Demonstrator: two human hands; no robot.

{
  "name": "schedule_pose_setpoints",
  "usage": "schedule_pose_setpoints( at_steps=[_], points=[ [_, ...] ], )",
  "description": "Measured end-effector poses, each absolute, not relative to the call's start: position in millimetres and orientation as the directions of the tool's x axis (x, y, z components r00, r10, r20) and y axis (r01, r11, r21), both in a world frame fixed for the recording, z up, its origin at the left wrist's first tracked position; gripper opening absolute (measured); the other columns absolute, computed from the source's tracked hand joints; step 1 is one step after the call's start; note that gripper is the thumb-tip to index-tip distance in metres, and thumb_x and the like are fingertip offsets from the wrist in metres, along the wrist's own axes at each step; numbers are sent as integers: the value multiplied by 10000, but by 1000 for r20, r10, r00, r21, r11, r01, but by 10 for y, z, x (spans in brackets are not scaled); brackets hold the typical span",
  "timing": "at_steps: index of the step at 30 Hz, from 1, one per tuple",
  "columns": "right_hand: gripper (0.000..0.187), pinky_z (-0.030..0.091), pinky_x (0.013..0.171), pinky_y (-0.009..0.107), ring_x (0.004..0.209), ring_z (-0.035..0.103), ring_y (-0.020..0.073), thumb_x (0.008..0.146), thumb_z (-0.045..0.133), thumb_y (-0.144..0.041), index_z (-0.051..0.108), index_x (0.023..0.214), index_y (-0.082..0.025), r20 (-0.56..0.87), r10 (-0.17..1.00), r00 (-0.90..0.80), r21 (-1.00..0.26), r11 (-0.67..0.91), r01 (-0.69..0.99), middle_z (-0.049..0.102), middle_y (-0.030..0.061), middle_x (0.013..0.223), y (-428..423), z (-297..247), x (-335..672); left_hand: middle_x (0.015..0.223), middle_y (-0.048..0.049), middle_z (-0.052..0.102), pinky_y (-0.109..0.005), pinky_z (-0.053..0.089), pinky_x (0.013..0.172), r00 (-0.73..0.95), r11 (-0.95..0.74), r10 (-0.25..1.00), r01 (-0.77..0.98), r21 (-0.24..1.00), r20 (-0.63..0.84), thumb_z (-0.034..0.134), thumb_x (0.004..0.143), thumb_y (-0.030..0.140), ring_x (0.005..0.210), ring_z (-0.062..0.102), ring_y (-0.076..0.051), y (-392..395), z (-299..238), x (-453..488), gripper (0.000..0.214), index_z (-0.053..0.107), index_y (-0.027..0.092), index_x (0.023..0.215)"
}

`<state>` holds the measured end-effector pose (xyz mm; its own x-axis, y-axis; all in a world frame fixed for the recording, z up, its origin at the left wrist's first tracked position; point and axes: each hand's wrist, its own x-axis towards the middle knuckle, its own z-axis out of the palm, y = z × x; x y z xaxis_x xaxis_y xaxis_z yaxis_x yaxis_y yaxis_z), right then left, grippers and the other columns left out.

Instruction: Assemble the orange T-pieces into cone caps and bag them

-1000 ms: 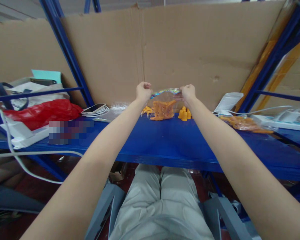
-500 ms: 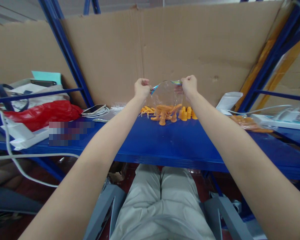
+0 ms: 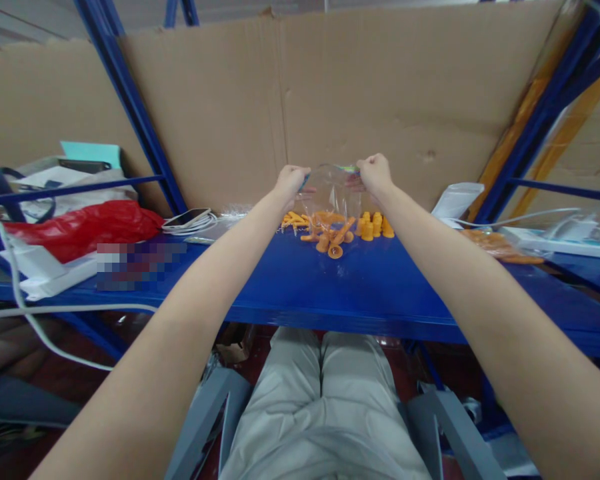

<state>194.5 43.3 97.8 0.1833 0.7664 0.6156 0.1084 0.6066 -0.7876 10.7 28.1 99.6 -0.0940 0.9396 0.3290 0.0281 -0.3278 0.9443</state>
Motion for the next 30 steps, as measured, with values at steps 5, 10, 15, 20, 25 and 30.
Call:
schedule_pose_setpoints(
  at_steps=[5,10,15,20,25,30],
  points=[
    [375,591,542,385,674,707,228,828,665,-485,365,881,-268,513,839,182,-858,497,132,641,7,731,339,1144,1846,1115,-81,611,-501,558,870,14,-275,961,-20,961,275,610,822,615,1053,693,-323,210,995,25,434,587,299,1119],
    [329,585,564,350,656,697,199,879,632,-454,366,895,-261,486,858,167,-873,466,147,634,-11,684,249,1256,1791,1112,-100,615,-501,564,876,79,-248,965,-43,968,251,478,835,737,1028,703,-318,256,929,-108,546,575,315,1167],
    [226,562,562,309,632,687,166,926,563,-350,383,843,-243,482,855,193,-876,472,101,615,-20,660,233,1377,1762,1035,-140,636,-538,554,849,84,-344,936,31,938,341,486,802,786,1001,701,-354,354,867,-198,612,614,270,1106],
    [236,546,540,297,631,688,175,917,569,-320,374,806,-246,506,834,218,-860,507,56,602,-29,645,270,1398,1800,1017,-119,618,-487,563,824,27,-425,905,63,903,424,489,791,812,994,698,-336,317,788,-172,639,614,262,1092],
    [232,538,562,278,560,634,120,940,554,-289,356,826,-248,461,846,268,-887,449,109,592,-58,649,151,1277,1798,1283,-121,561,-418,508,963,-155,-622,749,169,764,644,507,878,699,1173,607,-262,99,408,-24,566,520,277,1255],
    [207,455,558,201,529,596,68,974,373,-92,336,832,-238,370,835,408,-919,394,27,582,-68,631,-95,1336,1776,1563,-163,358,-490,322,1158,13,-743,585,407,530,811,477,924,626,1427,381,-286,-73,-98,92,650,357,265,1451]
  ],
)
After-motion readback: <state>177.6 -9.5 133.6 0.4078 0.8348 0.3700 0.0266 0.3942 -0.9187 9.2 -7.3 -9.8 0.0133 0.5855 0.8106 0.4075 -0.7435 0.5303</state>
